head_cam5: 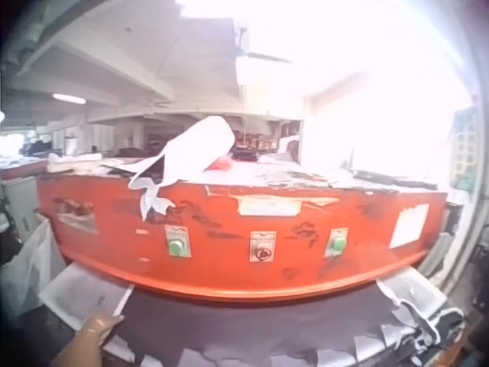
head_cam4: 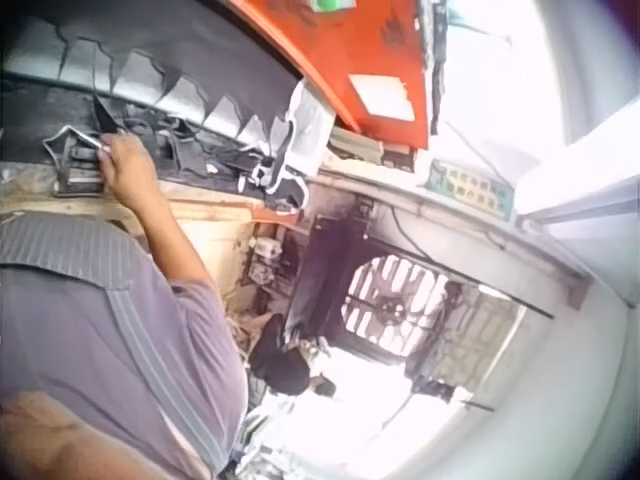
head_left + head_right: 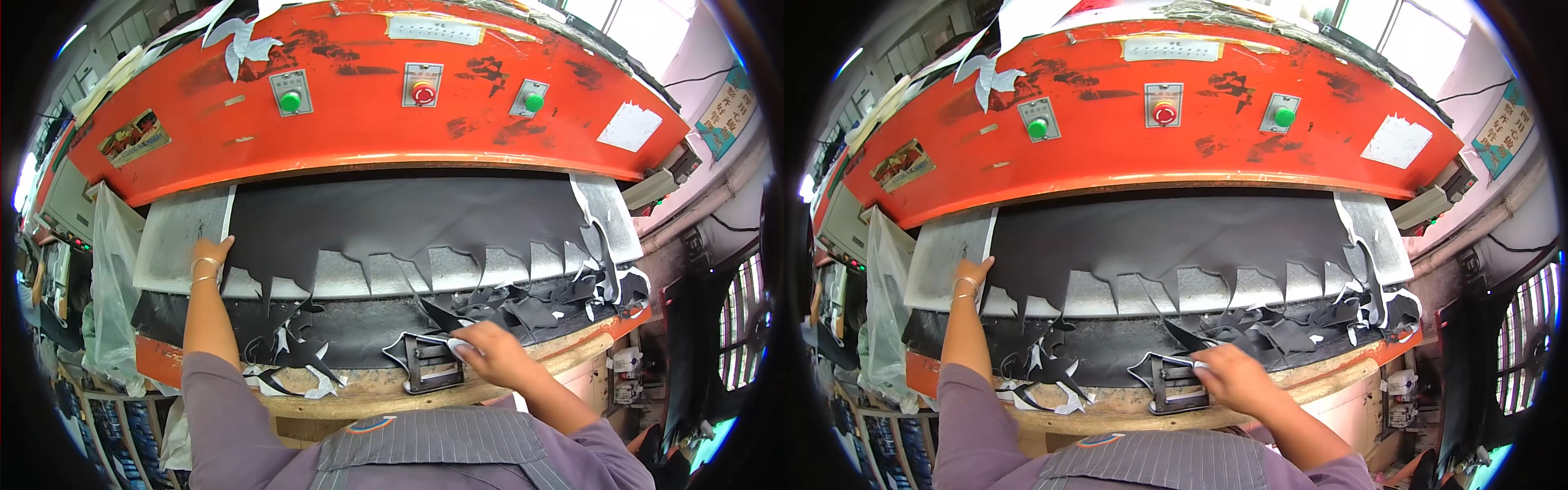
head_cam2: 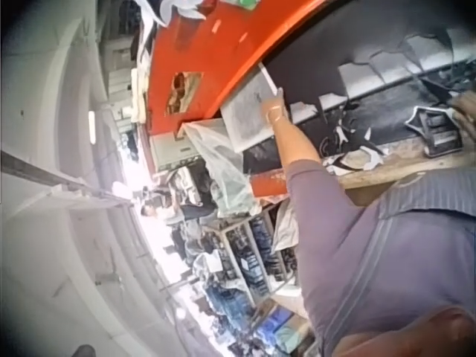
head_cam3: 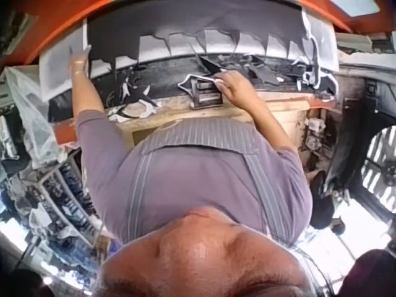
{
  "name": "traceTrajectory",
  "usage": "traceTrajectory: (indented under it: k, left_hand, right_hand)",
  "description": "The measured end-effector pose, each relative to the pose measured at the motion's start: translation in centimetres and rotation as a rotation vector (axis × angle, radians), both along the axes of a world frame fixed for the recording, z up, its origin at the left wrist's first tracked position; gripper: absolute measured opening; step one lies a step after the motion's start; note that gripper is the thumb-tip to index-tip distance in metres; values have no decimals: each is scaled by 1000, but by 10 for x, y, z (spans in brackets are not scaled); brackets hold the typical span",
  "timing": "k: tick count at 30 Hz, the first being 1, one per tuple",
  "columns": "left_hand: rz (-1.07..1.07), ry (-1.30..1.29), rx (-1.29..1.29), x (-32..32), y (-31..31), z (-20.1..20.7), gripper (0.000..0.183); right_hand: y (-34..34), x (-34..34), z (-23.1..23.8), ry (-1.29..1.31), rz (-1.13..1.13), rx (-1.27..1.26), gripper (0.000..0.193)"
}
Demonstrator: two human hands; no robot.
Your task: Using a hydraulic press and a metal die to cut shoe components from a sheet of material.
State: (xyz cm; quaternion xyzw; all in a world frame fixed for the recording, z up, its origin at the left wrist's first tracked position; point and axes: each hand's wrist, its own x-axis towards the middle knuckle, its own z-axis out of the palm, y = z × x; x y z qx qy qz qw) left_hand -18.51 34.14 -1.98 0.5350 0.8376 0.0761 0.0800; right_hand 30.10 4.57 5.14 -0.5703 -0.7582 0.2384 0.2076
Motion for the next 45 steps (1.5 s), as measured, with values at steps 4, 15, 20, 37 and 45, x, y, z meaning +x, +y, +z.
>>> traceTrajectory:
  k: [4,15,20,37,45]
  left_hand:
    - [-77,-88,-108,8,-2,5,76]
    - [-291,28,-8,28,27,-27,48]
    - [-317,62,172,-26,45,-28,23]
    - [-404,-334,618,62,15,4,39]
    - [-759,-588,287,338,-74,51,28]
  right_hand:
    - [13,-32,-30,-238,111,-56,27]
    - [18,-34,-71,-328,-23,-2,11]
    - [55,-62,-84,-337,47,87,13]
    - [144,201,-44,-153,-620,28,23]
    - [218,288,-63,-178,-672,-13,28]
